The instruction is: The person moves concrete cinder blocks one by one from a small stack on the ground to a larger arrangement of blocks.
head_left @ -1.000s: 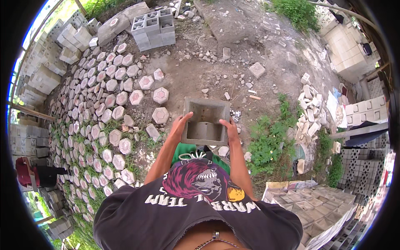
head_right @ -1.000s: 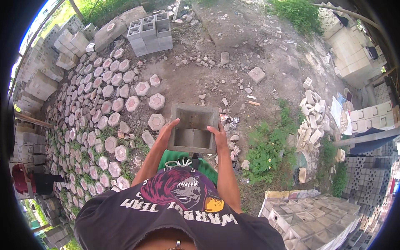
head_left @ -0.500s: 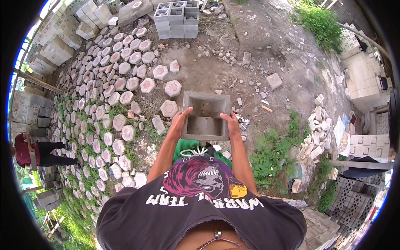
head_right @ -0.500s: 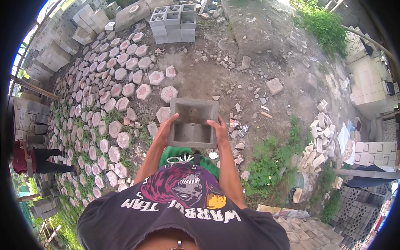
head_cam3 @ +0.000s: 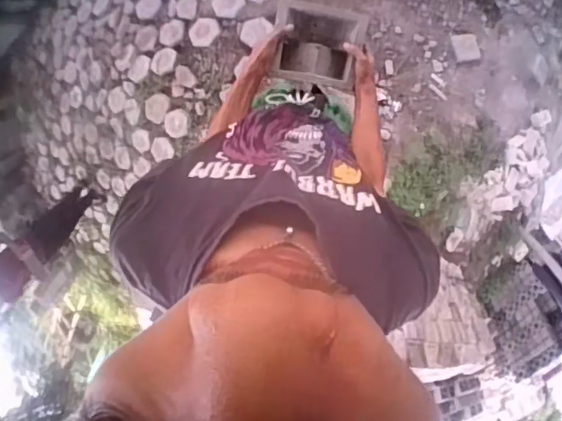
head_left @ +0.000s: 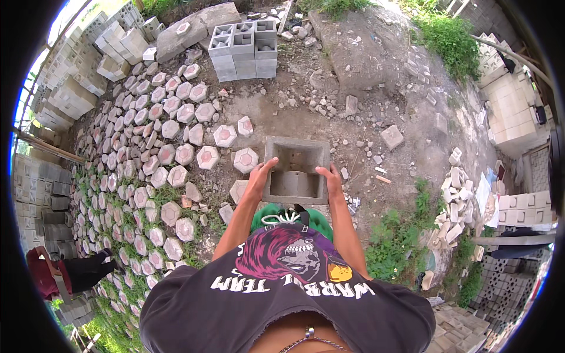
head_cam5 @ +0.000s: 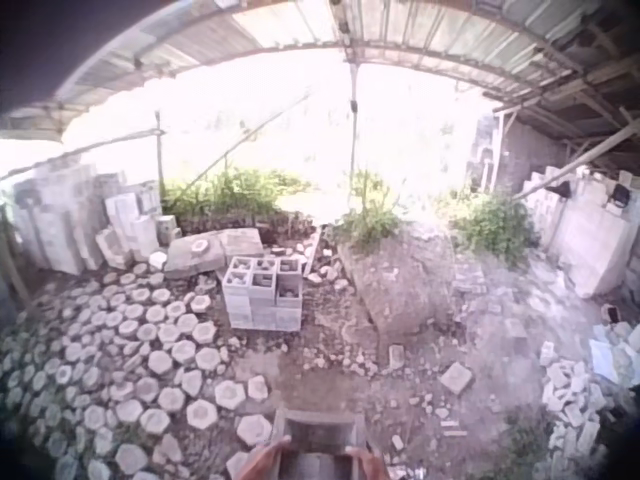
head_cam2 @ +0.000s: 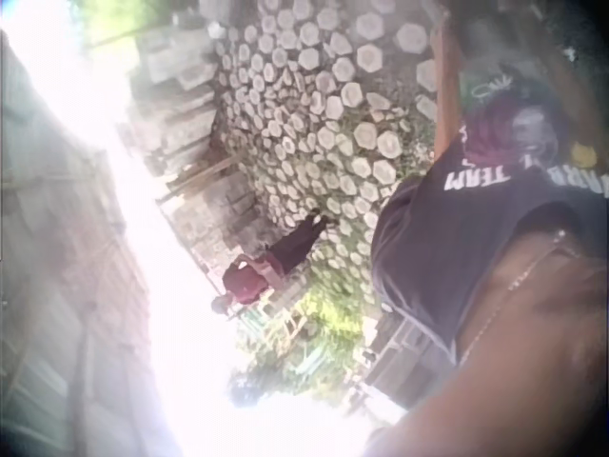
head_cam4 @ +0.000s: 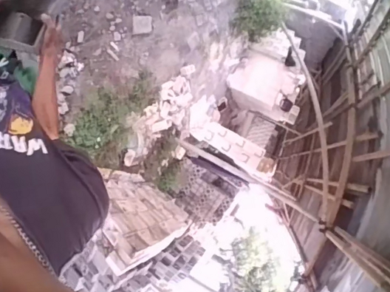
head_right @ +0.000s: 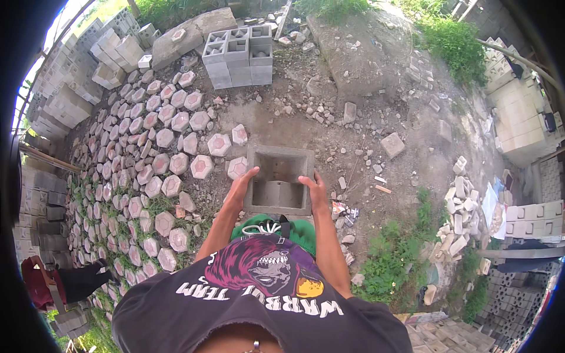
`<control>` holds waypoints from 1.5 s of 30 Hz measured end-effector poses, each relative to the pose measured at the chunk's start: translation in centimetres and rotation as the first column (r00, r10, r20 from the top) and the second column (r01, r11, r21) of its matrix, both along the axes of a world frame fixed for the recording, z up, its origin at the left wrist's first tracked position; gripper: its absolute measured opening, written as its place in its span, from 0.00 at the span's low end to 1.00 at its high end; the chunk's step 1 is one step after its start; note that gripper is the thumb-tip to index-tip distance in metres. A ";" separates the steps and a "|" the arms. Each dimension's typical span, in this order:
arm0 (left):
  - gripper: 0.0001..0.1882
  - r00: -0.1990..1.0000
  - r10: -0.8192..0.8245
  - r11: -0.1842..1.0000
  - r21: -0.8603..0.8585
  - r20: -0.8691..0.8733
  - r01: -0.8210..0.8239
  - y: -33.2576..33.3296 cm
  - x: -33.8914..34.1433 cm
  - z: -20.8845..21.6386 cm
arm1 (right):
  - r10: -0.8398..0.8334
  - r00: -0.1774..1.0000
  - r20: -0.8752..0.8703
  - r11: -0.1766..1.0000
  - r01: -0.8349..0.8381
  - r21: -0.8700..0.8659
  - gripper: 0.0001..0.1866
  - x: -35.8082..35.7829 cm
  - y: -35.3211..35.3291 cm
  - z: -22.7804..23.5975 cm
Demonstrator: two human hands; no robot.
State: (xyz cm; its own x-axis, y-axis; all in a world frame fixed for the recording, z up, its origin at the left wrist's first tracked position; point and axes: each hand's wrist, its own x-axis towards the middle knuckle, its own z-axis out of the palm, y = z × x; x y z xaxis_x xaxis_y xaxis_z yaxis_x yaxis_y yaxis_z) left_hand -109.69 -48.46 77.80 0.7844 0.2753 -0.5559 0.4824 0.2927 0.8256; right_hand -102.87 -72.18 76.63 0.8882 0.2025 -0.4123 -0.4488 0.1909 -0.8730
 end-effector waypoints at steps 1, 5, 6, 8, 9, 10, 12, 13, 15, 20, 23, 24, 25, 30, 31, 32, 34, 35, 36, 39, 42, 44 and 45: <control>0.48 1.000 -0.002 1.000 0.004 0.008 0.002 1.0 1.5 -0.2 | -0.002 1.000 0.008 1.000 0.002 0.004 0.37 1.6 0.8 0.1; 0.48 0.999 -0.030 0.981 -0.194 -0.027 0.024 3.0 5.6 -0.8 | 0.011 1.000 -0.030 0.999 -0.010 0.043 0.36 5.8 2.8 -0.2; 0.48 1.000 -0.009 0.983 -0.184 -0.030 0.004 3.5 6.5 -1.4 | 0.019 1.000 -0.021 0.999 -0.018 0.044 0.36 6.8 3.3 -0.3; 0.48 1.000 -0.010 0.982 -0.186 -0.023 0.006 4.7 8.9 -2.5 | 0.025 0.999 -0.026 0.999 -0.024 0.031 0.36 9.4 4.4 -0.6; 0.47 1.000 -0.016 0.982 -0.187 -0.012 0.013 5.3 10.3 -2.9 | 0.026 0.999 -0.027 0.999 -0.025 0.020 0.36 11.0 5.0 -0.8; 0.47 1.000 -0.008 0.982 -0.190 -0.010 0.006 5.8 11.7 -3.3 | 0.033 0.999 -0.025 0.999 -0.033 0.017 0.36 12.5 5.4 -0.9; 0.36 1.000 0.026 0.996 -0.084 0.004 -0.026 6.8 14.4 -4.0 | 0.055 0.998 -0.030 0.998 -0.054 0.043 0.38 15.2 6.7 -0.9; 0.36 0.999 0.037 0.996 -0.084 0.000 -0.036 7.3 15.6 -4.4 | 0.066 0.997 -0.034 0.997 -0.064 0.044 0.38 16.7 7.3 -0.9; 0.38 0.998 0.052 0.997 -0.058 -0.027 -0.054 7.7 19.3 -3.4 | 0.082 0.996 -0.025 0.997 -0.082 0.017 0.39 20.6 8.1 -1.4; 0.39 0.998 0.068 0.997 0.023 -0.006 -0.068 9.8 29.5 -4.3 | 0.118 0.993 -0.013 0.992 -0.117 0.041 0.40 32.2 10.6 -3.9; 0.44 0.997 0.081 0.994 -0.073 0.005 -0.080 11.6 34.8 -6.5 | 0.161 0.987 -0.005 0.987 -0.161 0.015 0.40 37.9 12.2 -4.2; 0.49 0.996 0.089 0.989 -0.120 0.007 -0.088 12.3 36.9 -6.8 | 0.175 0.984 0.028 0.984 -0.175 -0.016 0.40 40.1 12.9 -3.9; 0.49 0.995 0.098 0.989 -0.117 0.014 -0.095 13.1 39.1 -7.1 | 0.184 0.982 0.036 0.983 -0.184 -0.013 0.40 42.5 13.8 -3.5; 0.36 0.989 0.149 0.987 -0.056 0.020 -0.147 15.1 46.9 -6.4 | 0.204 0.979 -0.008 0.978 -0.204 -0.048 0.39 51.0 16.2 -2.5; 0.36 0.987 0.159 0.986 -0.055 0.012 -0.158 15.8 48.3 -6.1 | 0.208 0.978 -0.026 0.976 -0.209 -0.062 0.40 52.4 17.1 -1.8; 0.36 0.987 0.161 0.985 -0.070 0.014 -0.160 16.4 50.1 -5.8 | 0.209 0.978 -0.028 0.976 -0.210 -0.063 0.40 54.2 17.7 -2.0; 0.36 0.987 0.163 0.983 -0.086 0.013 -0.161 17.4 53.0 -5.2 | 0.238 0.971 -0.008 0.971 -0.238 0.006 0.40 57.7 18.9 -2.5; 0.35 0.983 0.180 0.982 -0.069 0.021 -0.178 18.2 54.5 -5.2 | 0.243 0.970 -0.006 0.970 -0.243 0.006 0.40 59.2 19.9 -2.6; 0.35 0.980 0.196 0.980 -0.053 0.029 -0.194 19.1 56.0 -5.2 | 0.233 0.972 -0.008 0.972 -0.233 -0.001 0.40 60.6 20.9 -2.8; 0.33 0.983 0.184 0.974 -0.137 0.024 -0.180 21.9 60.5 -5.4 | 0.219 0.976 -0.002 0.975 -0.219 -0.028 0.41 65.1 23.6 -4.2; 0.31 0.988 0.151 0.955 -0.259 0.018 -0.141 24.6 65.3 -5.6 | 0.205 0.979 0.003 0.977 -0.204 -0.057 0.41 69.7 26.2 -5.5; 0.31 0.988 0.151 0.953 -0.270 0.021 -0.140 26.9 68.7 -6.3 | 0.202 0.979 -0.005 0.978 -0.202 -0.057 0.41 72.5 28.6 -5.4; 0.32 0.987 0.158 0.950 -0.275 0.019 -0.147 28.2 69.5 -7.2 | 0.206 0.978 -0.038 0.977 -0.208 -0.049 0.41 73.4 29.8 -4.9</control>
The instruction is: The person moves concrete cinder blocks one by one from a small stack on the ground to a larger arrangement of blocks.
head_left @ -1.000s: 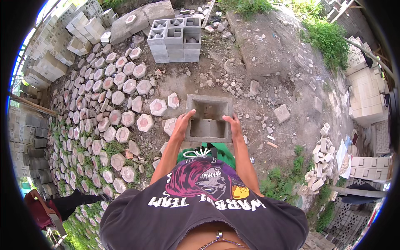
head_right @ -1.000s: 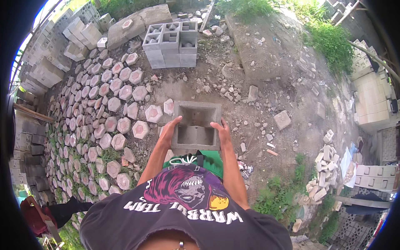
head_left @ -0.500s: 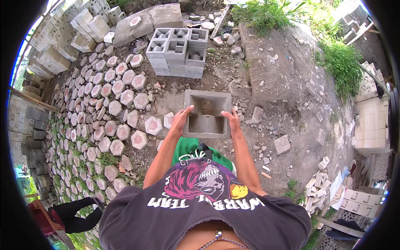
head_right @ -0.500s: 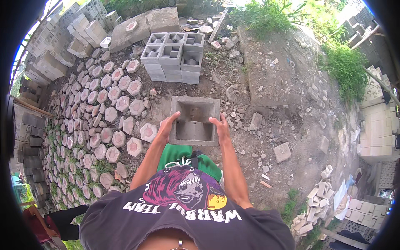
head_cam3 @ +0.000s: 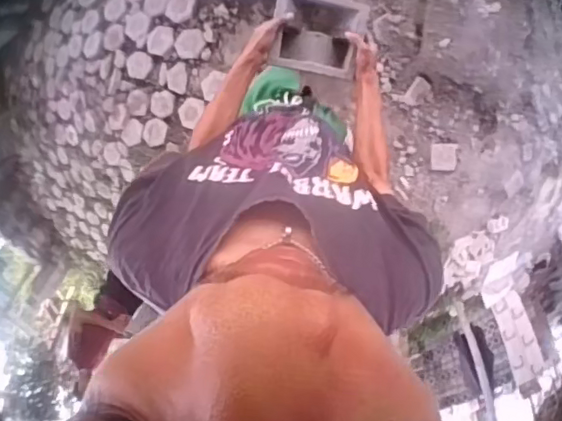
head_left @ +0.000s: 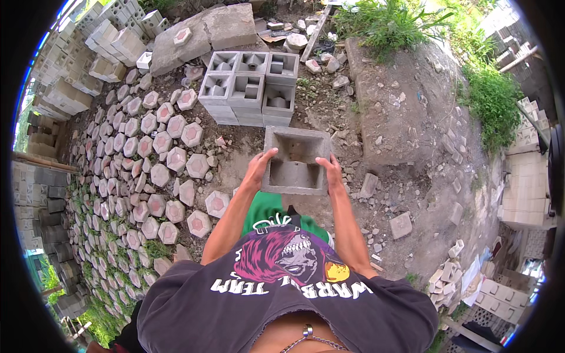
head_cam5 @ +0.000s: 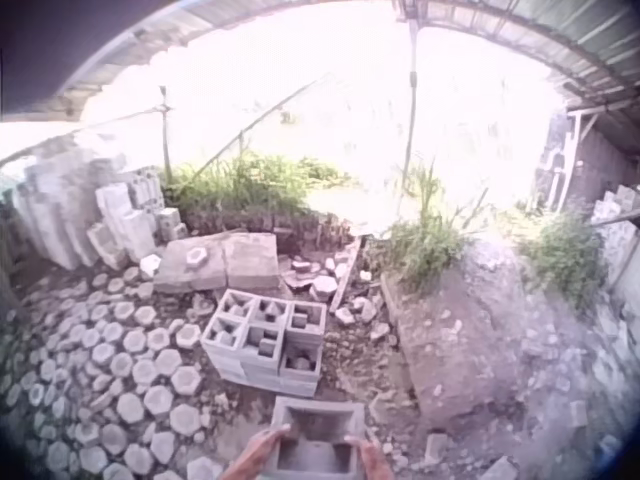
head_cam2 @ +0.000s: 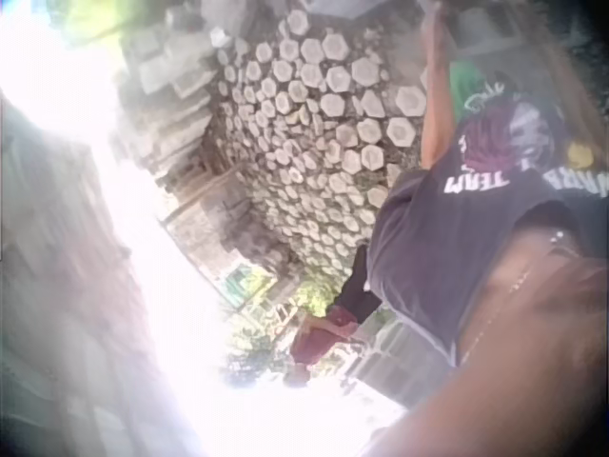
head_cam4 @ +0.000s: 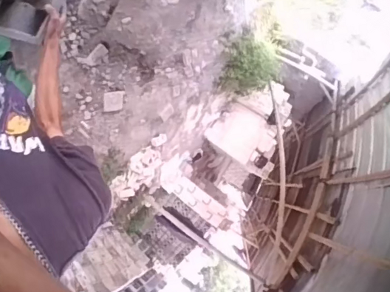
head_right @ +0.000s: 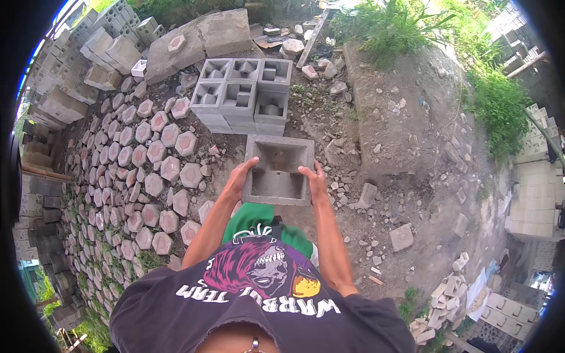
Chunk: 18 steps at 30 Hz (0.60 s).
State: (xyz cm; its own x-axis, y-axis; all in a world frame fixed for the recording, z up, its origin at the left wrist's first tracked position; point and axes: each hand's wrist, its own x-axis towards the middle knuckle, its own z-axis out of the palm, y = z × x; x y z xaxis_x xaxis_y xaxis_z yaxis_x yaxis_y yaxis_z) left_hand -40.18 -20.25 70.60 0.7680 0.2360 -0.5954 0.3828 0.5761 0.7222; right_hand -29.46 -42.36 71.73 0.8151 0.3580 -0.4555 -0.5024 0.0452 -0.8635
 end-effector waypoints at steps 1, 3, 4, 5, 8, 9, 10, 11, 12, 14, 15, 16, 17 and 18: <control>0.32 1.000 0.001 1.000 -0.002 -0.021 -0.002 1.4 0.6 -0.8 | 0.005 0.999 -0.034 1.000 -0.004 0.001 0.41 0.7 1.4 0.4; 0.32 0.998 0.000 0.997 0.074 -0.057 0.004 3.4 3.6 -1.3 | -0.018 1.000 -0.019 1.000 0.017 -0.016 0.41 3.0 3.1 -0.2; 0.32 0.998 -0.005 0.997 0.070 -0.060 0.009 4.5 5.0 -1.5 | -0.029 1.000 0.000 0.999 0.029 -0.028 0.40 4.1 4.1 -0.6; 0.33 0.997 -0.026 0.997 0.068 -0.067 0.031 5.1 6.2 -0.6 | -0.040 0.999 -0.010 0.998 0.039 -0.041 0.40 5.2 4.6 -0.6; 0.36 0.991 -0.056 0.994 0.087 -0.118 0.066 6.5 8.3 1.4 | -0.051 0.998 -0.041 0.998 0.050 -0.022 0.40 7.5 6.4 -1.0; 0.37 0.988 -0.057 0.991 0.115 -0.141 0.074 6.9 9.2 2.1 | -0.062 0.997 -0.053 0.998 0.062 -0.010 0.41 8.2 6.9 -1.3; 0.37 0.988 -0.061 0.991 0.110 -0.143 0.077 7.2 10.1 2.7 | -0.073 0.995 -0.065 0.997 0.073 0.001 0.41 8.9 7.3 -1.5; 0.38 0.984 -0.061 0.990 0.115 -0.167 0.081 7.5 10.9 3.7 | -0.072 0.995 -0.068 0.997 0.072 -0.003 0.41 9.7 7.8 -1.6; 0.40 0.980 -0.061 0.989 0.118 -0.191 0.085 7.9 11.7 4.2 | -0.074 0.994 -0.078 0.997 0.075 0.004 0.41 10.5 8.2 -1.6; 0.40 0.981 -0.064 0.993 0.088 -0.185 0.082 8.9 13.3 3.8 | -0.072 0.993 -0.091 0.997 0.073 0.006 0.42 12.1 9.1 -1.7; 0.40 0.982 -0.068 0.995 0.062 -0.175 0.080 9.4 14.1 3.4 | -0.065 0.991 -0.117 0.998 0.066 0.006 0.42 13.0 9.6 -1.8; 0.40 0.982 -0.066 0.995 0.058 -0.177 0.077 9.8 14.9 2.9 | -0.058 0.988 -0.143 0.998 0.059 0.006 0.42 14.0 9.9 -1.8; 0.39 0.981 -0.054 0.994 0.079 -0.187 0.070 10.2 15.8 2.2 | -0.056 0.988 -0.144 0.998 0.058 0.005 0.42 14.8 10.3 -2.1; 0.39 0.980 -0.042 0.993 0.101 -0.196 0.062 10.6 16.8 1.6 | -0.065 0.988 -0.142 0.998 0.064 -0.006 0.42 15.7 10.7 -2.3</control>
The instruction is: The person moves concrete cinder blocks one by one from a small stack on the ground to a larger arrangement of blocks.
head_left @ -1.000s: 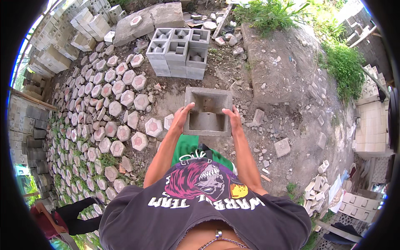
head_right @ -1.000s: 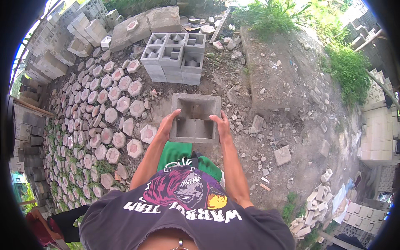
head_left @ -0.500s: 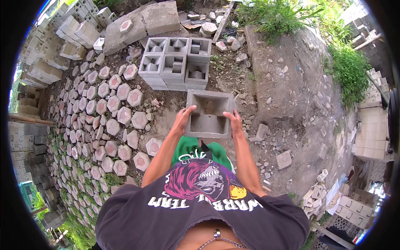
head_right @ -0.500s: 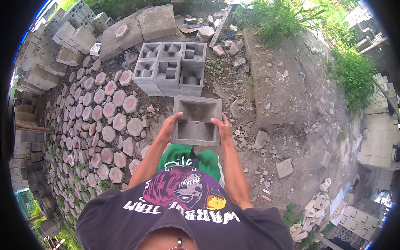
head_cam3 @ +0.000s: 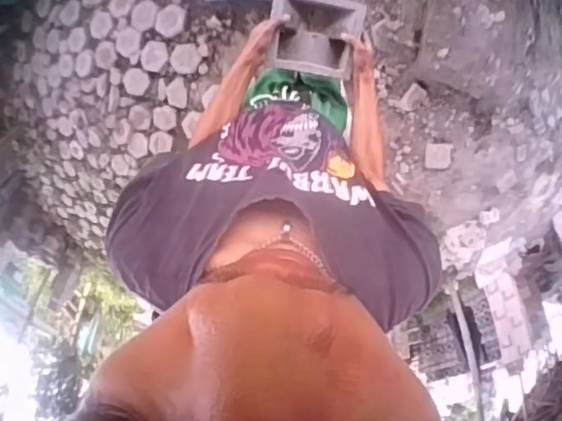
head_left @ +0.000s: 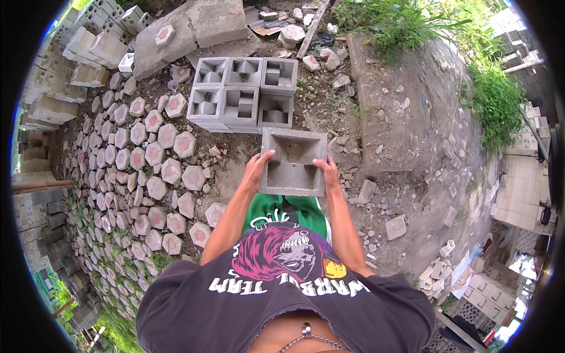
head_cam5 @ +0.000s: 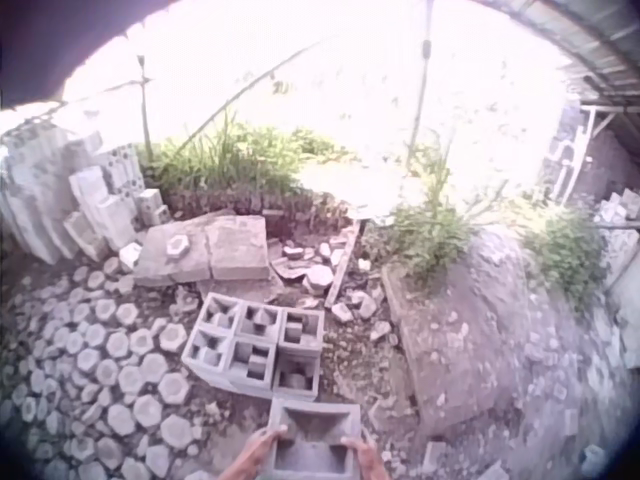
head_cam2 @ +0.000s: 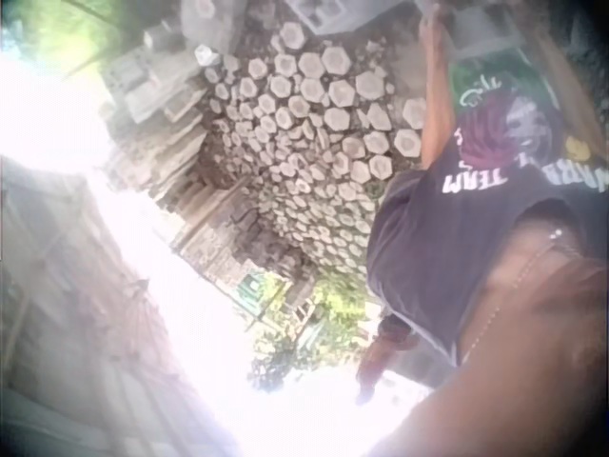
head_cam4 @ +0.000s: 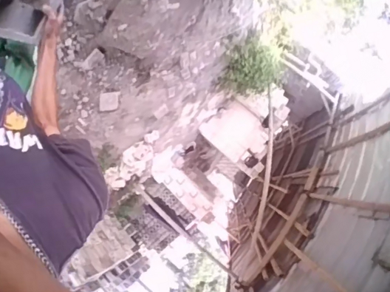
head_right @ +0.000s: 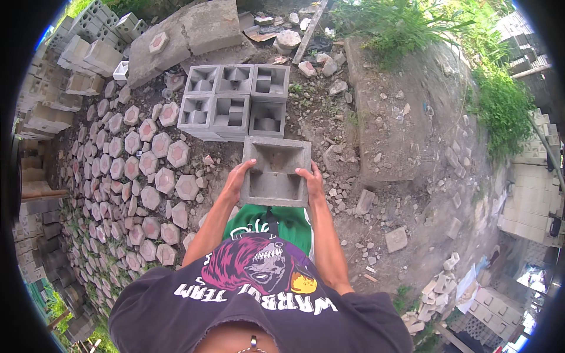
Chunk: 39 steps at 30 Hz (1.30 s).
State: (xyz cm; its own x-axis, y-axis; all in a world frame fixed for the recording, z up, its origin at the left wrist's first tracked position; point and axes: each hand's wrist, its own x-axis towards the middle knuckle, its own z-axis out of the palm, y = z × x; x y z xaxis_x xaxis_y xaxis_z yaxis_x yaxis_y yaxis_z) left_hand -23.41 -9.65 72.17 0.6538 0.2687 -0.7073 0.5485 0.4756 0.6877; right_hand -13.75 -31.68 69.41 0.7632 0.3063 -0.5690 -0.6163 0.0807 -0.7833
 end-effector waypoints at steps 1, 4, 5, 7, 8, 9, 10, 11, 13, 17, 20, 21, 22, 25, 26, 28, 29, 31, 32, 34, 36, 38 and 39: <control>0.39 1.000 0.001 1.000 -0.001 -0.001 -0.001 0.5 1.1 -0.7 | -0.007 1.000 0.002 1.000 0.007 -0.010 0.42 1.1 0.3 -0.3; 0.37 1.000 -0.003 0.998 -0.058 0.008 0.004 1.8 3.8 -2.8 | 0.013 1.000 -0.015 1.000 -0.013 0.023 0.43 4.4 1.9 -0.6; 0.37 1.000 0.006 1.000 0.003 -0.012 -0.006 2.1 4.9 -3.4 | 0.013 1.000 -0.020 1.000 -0.012 0.024 0.43 5.7 2.3 -0.9; 0.36 0.999 0.018 0.998 0.065 -0.037 -0.016 2.9 7.3 -4.6 | 0.020 1.000 -0.023 1.000 -0.020 0.014 0.42 8.3 3.1 -1.6; 0.37 0.999 0.022 0.999 0.032 -0.039 -0.020 3.2 8.5 -4.4 | 0.018 0.999 -0.034 1.000 -0.017 0.010 0.42 9.5 3.2 -2.7; 0.38 0.999 0.025 1.000 -0.001 -0.042 -0.025 3.4 9.7 -4.3 | 0.023 1.000 -0.007 0.999 -0.023 -0.023 0.42 10.7 3.4 -3.9; 0.38 0.998 0.023 1.000 -0.004 -0.053 -0.023 3.7 10.9 -5.1 | 0.030 0.999 0.019 0.998 -0.028 -0.056 0.43 11.8 3.4 -4.9; 0.38 0.999 0.026 1.000 -0.007 -0.033 -0.026 4.5 11.5 -6.5 | 0.043 0.999 0.004 0.998 -0.043 -0.050 0.43 12.7 4.0 -5.3; 0.37 0.999 0.028 1.000 -0.012 -0.022 -0.029 5.5 13.2 -8.8 | 0.090 0.996 -0.015 0.992 -0.091 -0.089 0.44 14.9 4.9 -6.2; 0.39 0.996 0.062 0.998 -0.019 -0.061 -0.063 6.0 16.0 -12.3 | 0.071 0.996 -0.058 0.988 -0.078 -0.133 0.46 18.1 6.1 -10.1; 0.41 0.991 0.104 0.994 -0.034 -0.083 -0.107 6.6 17.6 -15.3 | 0.096 0.994 -0.059 0.987 -0.102 -0.124 0.43 19.8 7.2 -13.3; 0.42 0.989 0.124 0.991 -0.036 -0.085 -0.127 7.0 18.1 -16.6 | 0.107 0.992 -0.063 0.984 -0.115 -0.138 0.44 20.2 7.6 -14.4; 0.42 0.988 0.126 0.990 -0.045 -0.093 -0.130 7.3 18.8 -18.1 | 0.119 0.991 -0.067 0.980 -0.128 -0.152 0.45 20.8 7.8 -15.6; 0.45 0.986 0.126 0.992 0.028 -0.105 -0.124 8.7 19.3 -23.3 | 0.104 0.992 -0.074 0.979 -0.115 -0.168 0.45 21.7 9.4 -19.5; 0.46 0.989 0.100 0.995 0.023 -0.106 -0.098 9.1 20.0 -24.7 | 0.088 0.994 -0.067 0.982 -0.097 -0.163 0.45 22.3 9.7 -21.1; 0.47 0.990 0.083 0.997 0.011 -0.112 -0.082 9.8 21.6 -27.7 | 0.104 0.993 -0.057 0.983 -0.111 -0.146 0.44 23.9 10.5 -24.6; 0.46 0.986 0.116 0.993 0.022 -0.121 -0.114 9.8 22.2 -29.0 | 0.093 0.993 -0.070 0.983 -0.103 -0.152 0.43 24.2 10.6 -26.5; 0.45 0.985 0.139 0.990 0.018 -0.102 -0.138 10.4 22.8 -31.6 | 0.089 0.993 -0.084 0.985 -0.100 -0.141 0.41 24.6 11.1 -29.4; 0.45 0.982 0.144 0.990 0.019 -0.120 -0.143 10.8 23.1 -33.1 | 0.094 0.990 -0.102 0.984 -0.108 -0.140 0.41 25.1 11.6 -30.8; 0.44 0.983 0.164 0.979 0.133 -0.078 -0.153 11.1 23.7 -35.1 | 0.050 0.994 -0.096 0.995 -0.057 -0.077 0.41 25.8 12.6 -32.5; 0.44 0.987 0.109 0.987 0.135 -0.121 -0.092 11.5 25.0 -35.7 | 0.036 0.994 -0.099 0.994 -0.045 -0.098 0.41 26.3 12.6 -34.3; 0.43 0.987 0.127 0.973 0.206 -0.100 -0.104 12.0 24.7 -37.9 | 0.064 0.994 -0.084 0.994 -0.071 -0.079 0.41 27.0 13.6 -34.9; 0.44 0.989 0.107 0.980 0.178 -0.102 -0.087 12.3 25.1 -38.3 | 0.057 0.995 -0.078 0.993 -0.064 -0.095 0.41 27.3 13.7 -35.4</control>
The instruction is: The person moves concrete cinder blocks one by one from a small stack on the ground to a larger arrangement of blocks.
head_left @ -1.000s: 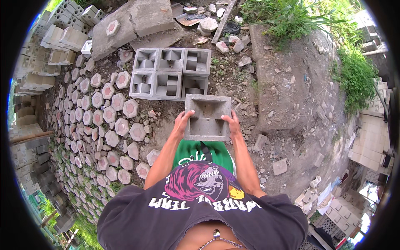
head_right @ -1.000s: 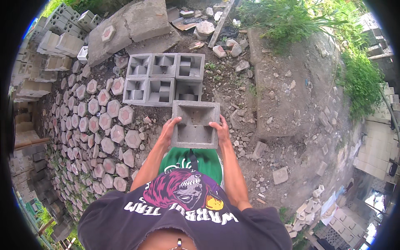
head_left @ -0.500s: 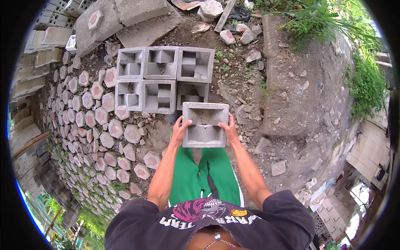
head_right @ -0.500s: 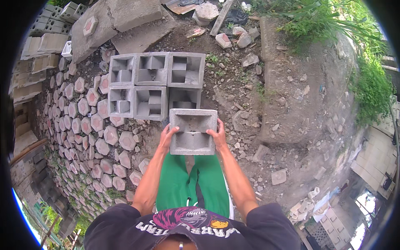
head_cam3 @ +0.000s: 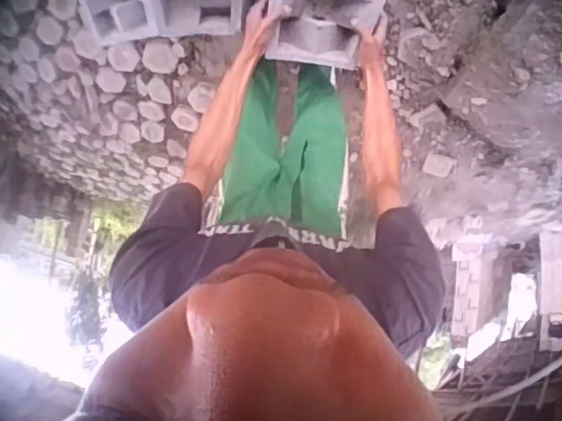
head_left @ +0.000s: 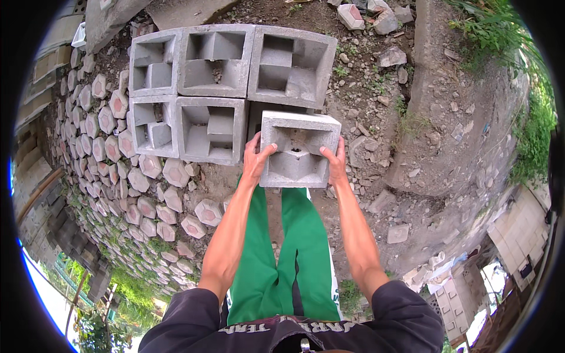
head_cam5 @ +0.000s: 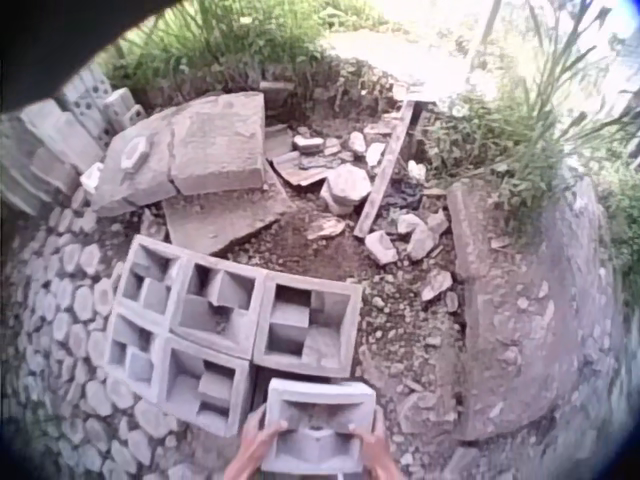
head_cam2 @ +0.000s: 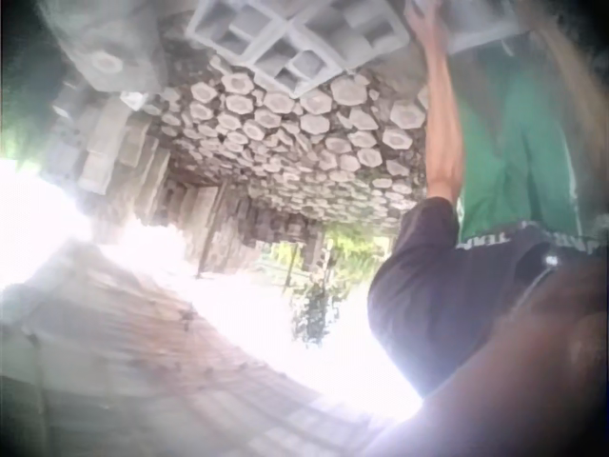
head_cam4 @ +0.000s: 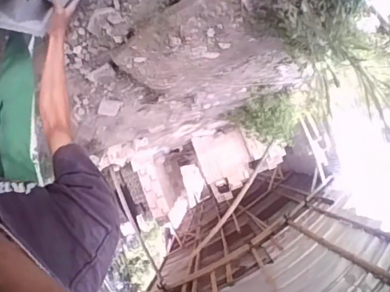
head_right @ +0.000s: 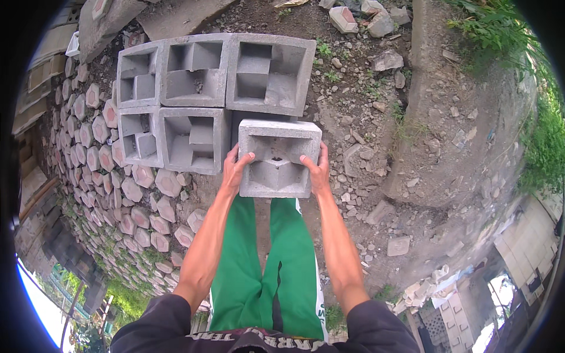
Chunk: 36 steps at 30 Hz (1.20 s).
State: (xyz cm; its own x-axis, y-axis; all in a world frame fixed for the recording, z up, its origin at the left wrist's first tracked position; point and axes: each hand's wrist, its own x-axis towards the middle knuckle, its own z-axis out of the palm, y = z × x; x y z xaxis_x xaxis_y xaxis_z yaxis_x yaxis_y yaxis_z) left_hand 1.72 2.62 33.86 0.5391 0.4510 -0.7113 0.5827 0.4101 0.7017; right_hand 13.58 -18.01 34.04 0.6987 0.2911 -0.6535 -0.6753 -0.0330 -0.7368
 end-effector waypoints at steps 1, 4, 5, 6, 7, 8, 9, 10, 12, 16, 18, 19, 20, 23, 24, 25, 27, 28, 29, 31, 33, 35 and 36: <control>0.44 1.000 -0.004 1.000 -0.009 -0.011 0.004 0.2 0.5 -0.4 | -0.004 1.000 -0.011 1.000 0.004 -0.009 0.41 0.3 0.2 -0.5; 0.45 0.993 -0.032 0.994 0.097 -0.110 0.042 0.4 1.8 -0.5 | -0.016 0.999 -0.035 1.000 0.015 -0.013 0.41 0.9 0.0 -2.0; 0.45 0.993 -0.031 0.994 0.098 -0.114 0.042 0.6 1.7 -1.1 | -0.015 0.999 -0.039 1.000 0.015 -0.011 0.41 0.9 0.2 -2.3; 0.44 0.993 -0.041 0.994 0.093 -0.106 0.051 1.0 1.5 -1.6 | -0.021 0.999 -0.046 1.000 0.021 -0.010 0.41 0.9 0.5 -2.4; 0.44 0.994 -0.050 0.994 0.089 -0.099 0.059 1.2 1.4 -2.1 | -0.027 0.998 -0.054 1.000 0.027 -0.008 0.40 1.0 0.8 -2.5; 0.44 0.993 -0.054 0.994 0.085 -0.101 0.063 1.3 1.6 -2.1 | -0.031 0.998 -0.057 0.999 0.031 -0.011 0.40 1.1 0.8 -2.8; 0.43 0.993 -0.070 0.992 0.093 -0.096 0.079 1.4 1.8 -2.0 | -0.030 0.998 -0.062 0.999 0.030 -0.013 0.40 1.2 0.7 -3.1; 0.42 0.992 -0.086 0.990 0.101 -0.092 0.095 1.4 2.0 -1.9 | -0.029 0.997 -0.067 0.999 0.028 -0.015 0.39 1.3 0.7 -3.3; 0.41 0.991 -0.084 0.988 0.118 -0.106 0.096 1.4 2.0 -1.9 | -0.033 0.997 -0.074 0.999 0.031 -0.018 0.38 1.4 0.8 -3.4; 0.42 0.985 -0.093 0.980 0.159 -0.147 0.116 1.3 2.6 -1.5 | -0.067 0.994 -0.091 0.998 0.068 0.002 0.36 1.4 0.7 -4.1; 0.43 0.980 -0.099 0.982 0.143 -0.172 0.124 1.4 2.9 -1.6 | -0.072 0.993 -0.091 0.997 0.073 0.006 0.36 1.2 0.6 -4.7; 0.45 0.975 -0.103 0.983 0.127 -0.196 0.130 1.5 3.0 -1.6 | -0.075 0.993 -0.091 0.997 0.077 0.011 0.36 1.2 0.5 -5.0; 0.45 0.975 -0.100 0.984 0.128 -0.200 0.127 1.6 2.7 -1.9 | -0.072 0.993 -0.095 0.997 0.074 0.012 0.36 1.1 0.7 -4.9; 0.44 0.970 -0.108 0.973 0.176 -0.220 0.148 1.7 2.4 -2.7 | -0.096 0.987 -0.130 0.995 0.099 0.018 0.37 1.1 1.0 -5.0; 0.43 0.969 -0.118 0.968 0.191 -0.218 0.161 1.6 2.5 -2.7 | -0.092 0.988 -0.125 0.996 0.094 0.011 0.37 1.2 0.9 -5.2; 0.42 0.968 -0.129 0.963 0.205 -0.216 0.174 1.6 2.7 -2.6 | -0.088 0.989 -0.119 0.996 0.089 0.004 0.38 1.1 0.8 -5.3; 0.41 0.966 -0.150 0.965 0.179 -0.211 0.189 2.1 2.8 -2.6 | -0.089 0.992 -0.087 0.996 0.088 -0.005 0.38 0.9 1.2 -5.3; 0.39 0.964 -0.171 0.967 0.154 -0.203 0.204 2.3 2.9 -2.6 | -0.088 0.995 -0.052 0.996 0.088 -0.013 0.39 0.8 1.4 -5.3; 0.39 0.964 -0.169 0.967 0.155 -0.205 0.203 2.4 2.8 -2.5 | -0.087 0.995 -0.055 0.996 0.086 -0.011 0.39 0.7 1.4 -5.2; 0.37 0.960 -0.182 0.956 0.193 -0.212 0.223 2.3 2.8 -2.5 | -0.103 0.992 -0.076 0.994 0.100 -0.044 0.40 0.8 1.5 -5.0; 0.37 0.962 -0.166 0.951 0.223 -0.215 0.214 1.9 2.8 -2.6 | -0.103 0.992 -0.076 0.994 0.099 -0.045 0.41 0.8 1.6 -5.0; 0.37 0.965 -0.149 0.946 0.253 -0.216 0.203 1.4 2.8 -2.4 | -0.101 0.992 -0.074 0.994 0.098 -0.048 0.42 0.8 1.6 -4.9; 0.37 0.978 -0.121 0.954 0.252 -0.169 0.162 1.2 2.7 -2.1 | -0.089 0.994 -0.066 0.994 0.084 -0.070 0.43 0.8 1.7 -4.9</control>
State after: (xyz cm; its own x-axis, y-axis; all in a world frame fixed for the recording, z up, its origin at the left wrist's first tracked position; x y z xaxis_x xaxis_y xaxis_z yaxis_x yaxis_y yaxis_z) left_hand 4.40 3.80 31.76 0.5074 0.5600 -0.6549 0.7280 0.1281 0.6735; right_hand 14.36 -16.28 29.14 0.6723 0.1858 -0.7165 -0.7265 -0.0198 -0.6868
